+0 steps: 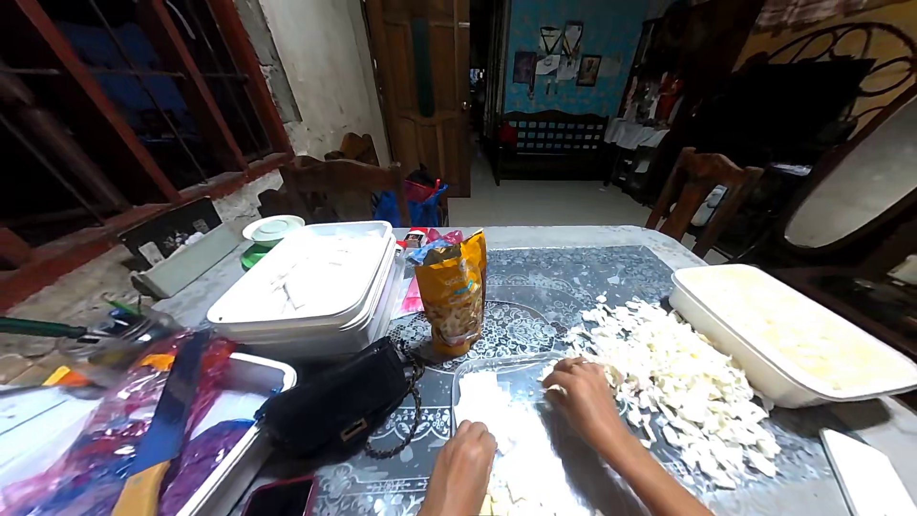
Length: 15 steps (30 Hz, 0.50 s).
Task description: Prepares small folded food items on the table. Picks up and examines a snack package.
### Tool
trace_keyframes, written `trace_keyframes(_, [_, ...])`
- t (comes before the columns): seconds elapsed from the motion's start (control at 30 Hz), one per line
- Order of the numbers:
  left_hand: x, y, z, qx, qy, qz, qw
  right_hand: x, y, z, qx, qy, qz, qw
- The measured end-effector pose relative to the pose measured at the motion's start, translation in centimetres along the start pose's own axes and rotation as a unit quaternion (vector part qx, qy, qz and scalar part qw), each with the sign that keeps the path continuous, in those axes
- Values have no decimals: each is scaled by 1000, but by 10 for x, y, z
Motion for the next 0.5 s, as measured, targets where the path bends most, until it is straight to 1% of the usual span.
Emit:
trace_keyframes(0.07, [0,-2,0,7,4,9,1000,-15,19,-9,-28,-25,-74,997])
trace_keyframes(0.17, [0,-4,-1,27,-8,4,1000,-31,39,-18,-29,-39,-134,990])
trace_keyframes(0.23, [0,-6,-1,40,-13,1,999,-37,46,-23,-18,-46,-148,988])
trace_keyframes(0.33, [0,-8,-2,56,-27,-2,998,-35,48,-25,-7,-57,-141,988])
trace_keyframes(0.4, [-1,-12,-4,95,-62,-46,993,-28,44,-23,-12,-44,-156,987])
trace_keyframes(0.47, [-3,-14,-11,149,-104,-104,978,-17,37,-19,-21,-21,-185,982])
trace_keyframes(0.5, [-4,-15,-14,176,-119,-120,970,-11,34,-17,-26,-10,-195,980])
Point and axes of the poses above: each hand's wrist, its own x-axis away from the middle knuckle, its own y-axis out of the palm, z = x × y, the point moved 5 cm from there along -x, towards the middle knuckle, and after that the axes turned 9 degrees about -z, right-handed, at the moved point
